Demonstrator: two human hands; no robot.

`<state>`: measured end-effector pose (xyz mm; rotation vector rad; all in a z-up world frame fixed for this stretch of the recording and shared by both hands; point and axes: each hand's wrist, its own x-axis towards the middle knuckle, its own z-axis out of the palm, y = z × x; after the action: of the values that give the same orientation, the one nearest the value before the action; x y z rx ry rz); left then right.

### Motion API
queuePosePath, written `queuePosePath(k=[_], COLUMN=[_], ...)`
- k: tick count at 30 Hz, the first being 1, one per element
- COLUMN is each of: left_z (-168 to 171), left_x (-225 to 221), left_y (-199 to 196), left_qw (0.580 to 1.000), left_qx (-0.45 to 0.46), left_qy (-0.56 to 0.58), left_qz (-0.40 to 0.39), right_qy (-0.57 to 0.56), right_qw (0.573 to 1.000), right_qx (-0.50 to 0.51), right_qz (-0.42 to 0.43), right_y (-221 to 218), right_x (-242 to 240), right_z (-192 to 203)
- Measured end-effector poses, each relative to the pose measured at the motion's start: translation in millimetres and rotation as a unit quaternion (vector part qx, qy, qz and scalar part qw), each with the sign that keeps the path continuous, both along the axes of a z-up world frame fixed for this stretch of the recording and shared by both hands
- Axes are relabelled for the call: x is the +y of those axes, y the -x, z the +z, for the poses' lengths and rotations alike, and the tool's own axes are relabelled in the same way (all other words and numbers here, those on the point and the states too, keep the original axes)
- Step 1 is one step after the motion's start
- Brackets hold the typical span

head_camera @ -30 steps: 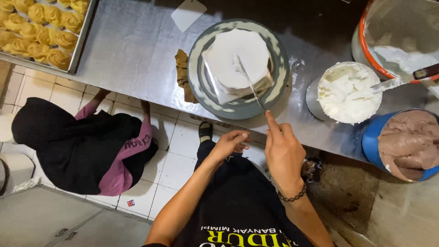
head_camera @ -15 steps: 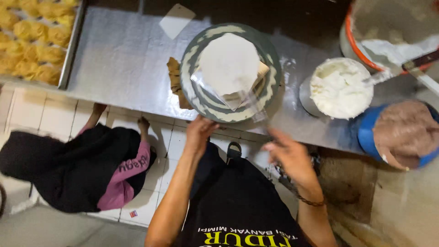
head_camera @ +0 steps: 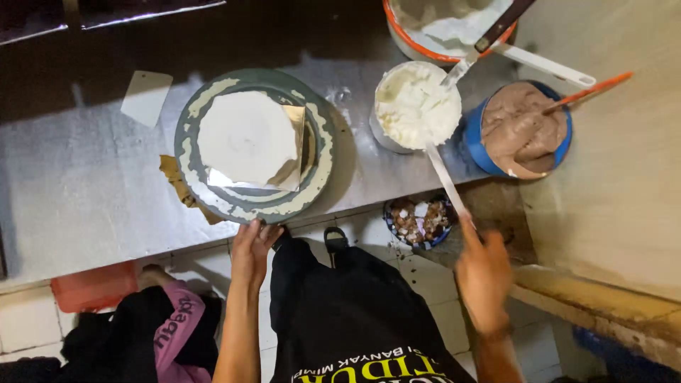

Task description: Applying white frosting to a chocolate cake layer using a spatula on a turntable.

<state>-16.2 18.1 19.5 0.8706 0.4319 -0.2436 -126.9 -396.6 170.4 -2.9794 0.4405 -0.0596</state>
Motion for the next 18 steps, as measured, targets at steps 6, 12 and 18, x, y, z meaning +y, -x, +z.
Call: queuePosePath(k=[6, 12, 18], left_z=[-20, -22, -2], left_x=[-10, -22, 10], left_y=[13, -6, -19], left_qw=[0.998, 0.990, 0.994], left_qx=[0.016, -0.019, -0.061], left_qy=[-0.039, -0.131, -0.006], left_qz=[-0.054, -0.050, 0.093], right_qy=[-0.245, -0.169, 0.194], right_qw=[0.964, 0.969, 0.848], right_qx=[0.003, -0.076, -0.057], right_qz=[-0.102, 0.162, 0.489], right_y=[-2, -120, -241], right_x=[-6, 37, 181], right_z=[36, 93, 195])
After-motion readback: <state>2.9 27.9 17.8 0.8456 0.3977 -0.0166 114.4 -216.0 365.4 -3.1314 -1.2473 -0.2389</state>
